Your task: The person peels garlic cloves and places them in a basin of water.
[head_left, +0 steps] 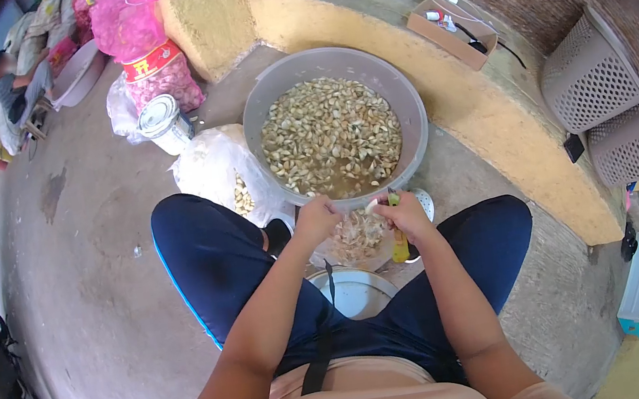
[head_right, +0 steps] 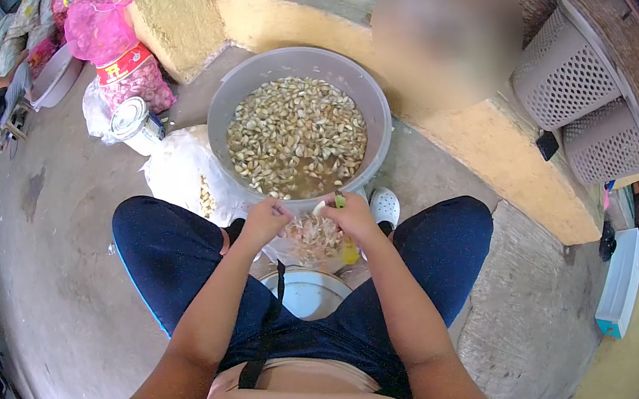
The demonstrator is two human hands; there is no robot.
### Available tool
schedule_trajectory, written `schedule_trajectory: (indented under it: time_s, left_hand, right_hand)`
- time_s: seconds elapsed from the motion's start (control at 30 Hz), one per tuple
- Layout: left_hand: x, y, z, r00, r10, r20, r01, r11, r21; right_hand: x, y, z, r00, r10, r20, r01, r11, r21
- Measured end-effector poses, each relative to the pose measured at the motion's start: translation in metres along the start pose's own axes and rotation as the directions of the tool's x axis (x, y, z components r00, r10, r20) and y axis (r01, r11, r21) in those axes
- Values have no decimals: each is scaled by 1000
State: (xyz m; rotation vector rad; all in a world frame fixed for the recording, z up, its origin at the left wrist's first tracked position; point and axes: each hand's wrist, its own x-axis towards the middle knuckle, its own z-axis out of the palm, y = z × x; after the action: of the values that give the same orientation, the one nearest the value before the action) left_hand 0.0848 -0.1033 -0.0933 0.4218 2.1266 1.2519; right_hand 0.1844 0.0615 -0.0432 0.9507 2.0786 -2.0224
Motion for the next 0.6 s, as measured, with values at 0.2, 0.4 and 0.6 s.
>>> schedule_trajectory:
  time_s: [0.2, 0.4, 0.6]
  left_hand:
    - [1, -6, 21, 995, 4, 99, -16, 993, 117]
    - [13, -35, 40, 988, 82, 127, -97, 989, 110]
    - [7, -14, 39, 970, -134, 202, 73, 957, 282]
  right_hand:
    - [23, 44, -5, 995, -20, -100, -13, 947, -321]
    - [35, 49, -3, 989, -14, -144, -38, 935, -352]
    - [74, 70, 8, 952, -262, -158, 127, 808, -575]
